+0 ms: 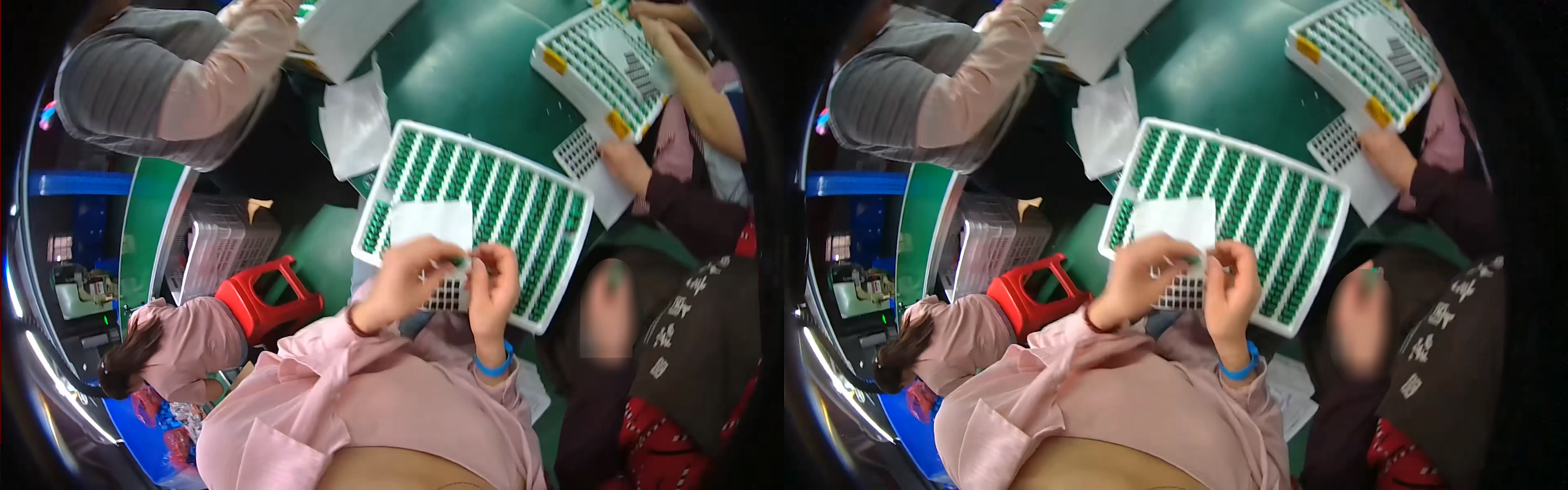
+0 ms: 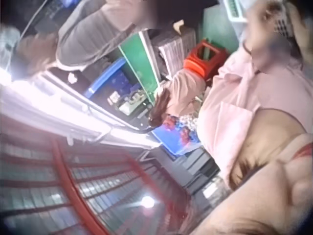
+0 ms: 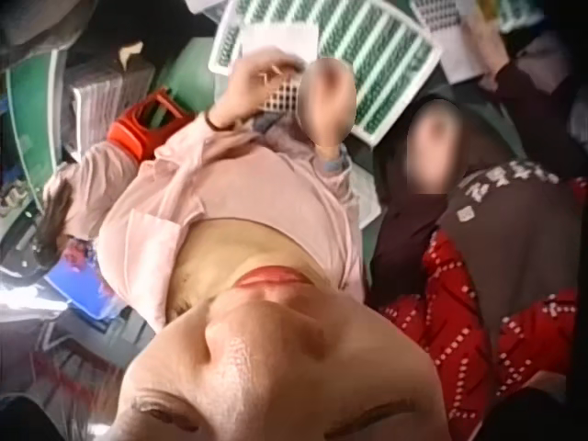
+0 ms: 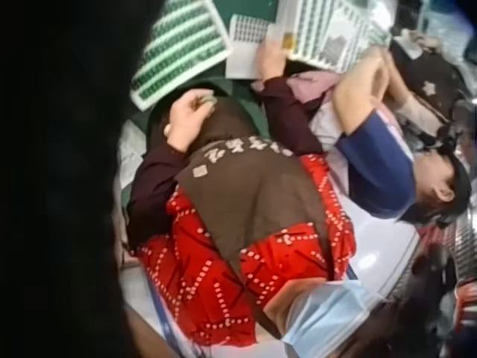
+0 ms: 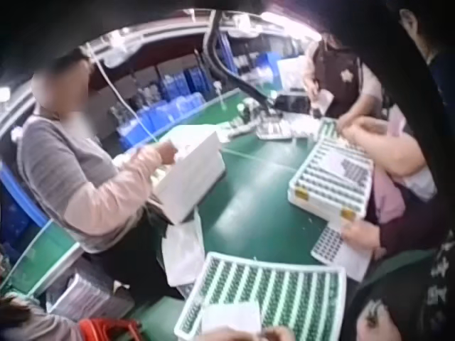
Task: Assembling small black inserts into green plastic ring components and organizing them in a tray.
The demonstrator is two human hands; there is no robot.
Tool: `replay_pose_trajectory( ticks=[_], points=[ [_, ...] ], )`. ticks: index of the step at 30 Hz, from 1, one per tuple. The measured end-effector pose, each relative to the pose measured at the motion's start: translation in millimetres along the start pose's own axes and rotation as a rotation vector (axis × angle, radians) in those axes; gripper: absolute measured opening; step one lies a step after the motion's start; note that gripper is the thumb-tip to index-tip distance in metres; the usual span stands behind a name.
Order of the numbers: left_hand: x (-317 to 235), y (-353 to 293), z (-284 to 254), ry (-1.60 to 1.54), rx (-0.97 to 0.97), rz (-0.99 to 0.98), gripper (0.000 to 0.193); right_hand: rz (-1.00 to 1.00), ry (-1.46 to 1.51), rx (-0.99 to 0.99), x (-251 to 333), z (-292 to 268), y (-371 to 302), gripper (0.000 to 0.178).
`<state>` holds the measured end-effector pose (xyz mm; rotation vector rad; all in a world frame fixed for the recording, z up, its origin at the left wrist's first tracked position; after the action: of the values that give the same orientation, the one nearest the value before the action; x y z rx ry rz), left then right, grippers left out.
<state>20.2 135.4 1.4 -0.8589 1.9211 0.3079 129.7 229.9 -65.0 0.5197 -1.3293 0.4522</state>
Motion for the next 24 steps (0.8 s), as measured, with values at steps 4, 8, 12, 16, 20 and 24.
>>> replay_pose_trajectory(
  ticks=[4,8,12,16,20,24],
  points=[
    [31.3,34.8,-39.3,0.288,-0.196,0.199,0.026,-0.057,-0.258,0.115,-6.8,0.4,-6.5,0.022],
    [60.9,52.2,-59.5,0.47,-0.331,0.24,0.021,-0.152,-0.344,0.165,7.6,15.3,-11.8,0.027],
    [74.5,59.5,-65.5,0.595,-0.317,0.355,0.02,-0.178,-0.392,0.215,6.2,23.8,-20.5,0.03],
    [85.4,67.1,-64.0,0.614,-0.282,0.434,0.018,-0.187,-0.423,0.199,8.5,26.0,-23.2,0.029],
    [91.9,77.0,-59.1,0.589,-0.319,0.483,0.006,-0.188,-0.42,0.171,3.1,28.1,-20.1,0.028],
    [88.4,89.4,-64.2,0.532,-0.366,0.521,0.009,-0.241,-0.437,0.205,12.5,38.6,-7.1,0.026]
  ],
)
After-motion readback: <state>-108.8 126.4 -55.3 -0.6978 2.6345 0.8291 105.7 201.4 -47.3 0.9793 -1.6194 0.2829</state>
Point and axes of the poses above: each hand's wrist, its own y-axis towards the middle knuckle, its own z-axis out of the palm, x = y × z, the point moved 2 cm from there along y, towards the middle knuckle, and after that the axes turned 8 degrees about -z, right-handed, at the moved point
